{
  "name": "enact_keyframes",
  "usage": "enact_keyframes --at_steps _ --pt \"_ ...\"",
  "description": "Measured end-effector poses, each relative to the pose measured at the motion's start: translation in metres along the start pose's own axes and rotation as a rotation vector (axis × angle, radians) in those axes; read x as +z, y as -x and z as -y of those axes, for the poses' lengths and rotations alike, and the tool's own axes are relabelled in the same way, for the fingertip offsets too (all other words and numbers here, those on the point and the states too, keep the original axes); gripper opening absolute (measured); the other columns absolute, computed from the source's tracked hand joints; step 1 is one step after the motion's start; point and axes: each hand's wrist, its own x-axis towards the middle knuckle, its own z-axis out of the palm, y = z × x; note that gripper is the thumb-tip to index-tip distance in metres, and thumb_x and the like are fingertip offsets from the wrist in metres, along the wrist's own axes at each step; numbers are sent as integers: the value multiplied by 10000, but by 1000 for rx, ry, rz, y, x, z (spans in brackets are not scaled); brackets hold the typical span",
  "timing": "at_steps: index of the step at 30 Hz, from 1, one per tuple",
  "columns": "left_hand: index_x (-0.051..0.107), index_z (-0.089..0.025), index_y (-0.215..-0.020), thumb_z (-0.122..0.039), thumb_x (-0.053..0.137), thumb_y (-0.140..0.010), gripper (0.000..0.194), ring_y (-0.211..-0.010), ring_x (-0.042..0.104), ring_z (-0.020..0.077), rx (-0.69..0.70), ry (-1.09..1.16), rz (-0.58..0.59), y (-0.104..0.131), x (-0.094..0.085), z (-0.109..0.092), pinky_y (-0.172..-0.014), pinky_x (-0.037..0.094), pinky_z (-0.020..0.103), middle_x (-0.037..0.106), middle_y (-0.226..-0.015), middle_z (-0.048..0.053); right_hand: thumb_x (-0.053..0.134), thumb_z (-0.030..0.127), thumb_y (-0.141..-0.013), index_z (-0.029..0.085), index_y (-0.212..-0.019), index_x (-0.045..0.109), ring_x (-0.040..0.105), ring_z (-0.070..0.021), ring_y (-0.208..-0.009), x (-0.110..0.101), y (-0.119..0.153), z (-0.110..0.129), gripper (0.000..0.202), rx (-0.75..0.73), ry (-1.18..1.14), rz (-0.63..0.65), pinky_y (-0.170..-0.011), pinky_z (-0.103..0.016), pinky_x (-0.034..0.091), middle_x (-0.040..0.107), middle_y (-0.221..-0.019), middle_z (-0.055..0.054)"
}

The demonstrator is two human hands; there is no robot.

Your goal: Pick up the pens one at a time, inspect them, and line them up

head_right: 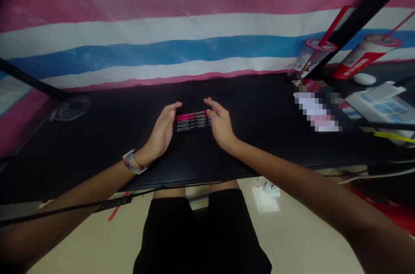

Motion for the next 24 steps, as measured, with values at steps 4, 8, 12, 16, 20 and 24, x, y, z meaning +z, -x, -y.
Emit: enact_keyframes --at_steps 4,8,12,16,20,24 --pt "648 -370 -1502 -548 434 -1180 426 -1763 333 268 11 -18 34 20 -2 -3 -1458 287 541 530 -1771 14 551 286 -1007 244 -1457 762 514 -278 -1667 -1 26 9 498 -20 -58 16 -1399 -551 390 636 -1699 -103" --pt "681 -360 -1430 -534 424 -1187 394 -1751 359 271 46 -55 7 21 0 -3 -1460 275 554 581 -1723 25 568 237 -1002 303 -1364 802 523 -278 -1659 -5 37 19 436 -53 -1 35 -1420 -606 338 690 -1645 -55" --pt "699 -341 -1359 -506 484 -1171 330 -1747 366 271 56 -143 -37 20 -5 -9 -1468 236 562 627 -1662 50 634 255 -1024 331 -1236 841 468 -319 -1695 -19 40 30 306 -250 243 70 -1404 -660 352 691 -1644 -42" --pt "697 -318 -1349 -405 670 -1075 289 -1730 389 352 145 -440 18 26 -20 -21 -1439 265 658 569 -1709 99 716 240 -997 350 -1126 858 475 -395 -1672 -34 46 35 221 -523 534 210 -1341 -735 422 705 -1619 -36" --pt "750 -300 -1218 -326 702 -1052 175 -1743 340 393 310 -700 123 34 -29 -29 -1447 119 743 591 -1675 88 740 210 -991 295 -1105 849 416 -436 -1697 -40 52 34 179 -644 655 280 -1332 -742 437 658 -1666 -98" --pt "779 -310 -1173 -337 742 -1044 137 -1662 430 402 359 -763 184 40 -28 -34 -1399 280 751 663 -1554 100 755 204 -985 319 -1131 829 448 -437 -1673 -41 52 34 200 -657 656 301 -1321 -759 446 683 -1631 -86"
